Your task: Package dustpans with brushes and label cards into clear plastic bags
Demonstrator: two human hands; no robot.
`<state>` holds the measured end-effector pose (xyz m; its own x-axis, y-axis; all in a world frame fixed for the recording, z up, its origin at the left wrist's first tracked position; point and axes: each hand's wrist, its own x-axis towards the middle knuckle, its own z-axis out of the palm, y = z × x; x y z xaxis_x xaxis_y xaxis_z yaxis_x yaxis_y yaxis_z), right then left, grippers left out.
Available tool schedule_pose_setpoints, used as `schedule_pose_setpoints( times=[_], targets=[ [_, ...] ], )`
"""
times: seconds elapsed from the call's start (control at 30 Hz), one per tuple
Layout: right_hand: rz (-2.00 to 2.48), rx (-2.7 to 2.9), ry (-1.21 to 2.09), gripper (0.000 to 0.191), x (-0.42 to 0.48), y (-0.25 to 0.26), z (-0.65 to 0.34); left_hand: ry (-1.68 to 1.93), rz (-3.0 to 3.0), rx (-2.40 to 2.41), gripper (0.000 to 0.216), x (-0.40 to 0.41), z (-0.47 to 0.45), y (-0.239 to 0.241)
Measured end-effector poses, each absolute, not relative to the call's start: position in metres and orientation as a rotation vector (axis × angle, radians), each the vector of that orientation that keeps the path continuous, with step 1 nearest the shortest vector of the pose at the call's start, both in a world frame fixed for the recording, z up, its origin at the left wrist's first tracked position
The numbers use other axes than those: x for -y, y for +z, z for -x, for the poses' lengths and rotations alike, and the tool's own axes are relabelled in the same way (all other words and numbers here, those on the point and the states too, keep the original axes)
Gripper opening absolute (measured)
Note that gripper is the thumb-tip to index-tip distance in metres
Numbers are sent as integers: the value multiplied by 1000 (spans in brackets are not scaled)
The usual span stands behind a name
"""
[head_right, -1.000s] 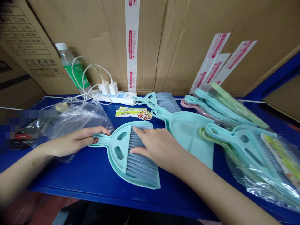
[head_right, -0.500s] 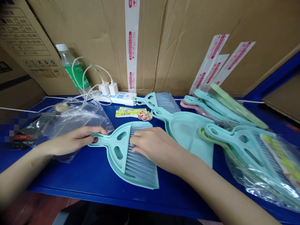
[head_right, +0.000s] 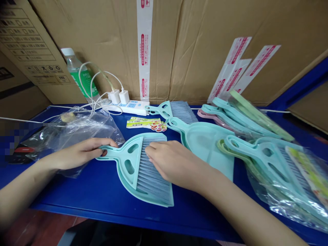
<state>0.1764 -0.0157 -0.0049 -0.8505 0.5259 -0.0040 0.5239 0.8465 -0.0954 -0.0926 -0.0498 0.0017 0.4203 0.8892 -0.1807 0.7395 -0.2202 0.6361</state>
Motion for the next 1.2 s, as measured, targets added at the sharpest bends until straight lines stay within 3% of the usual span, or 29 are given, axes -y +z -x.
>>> schedule_pose_setpoints(
  times=[1.2],
  targets=[
    [1096, 3122, -13, 20, 11, -3, -177, 388, -1958, -1454, 30, 49, 99, 4]
  ],
)
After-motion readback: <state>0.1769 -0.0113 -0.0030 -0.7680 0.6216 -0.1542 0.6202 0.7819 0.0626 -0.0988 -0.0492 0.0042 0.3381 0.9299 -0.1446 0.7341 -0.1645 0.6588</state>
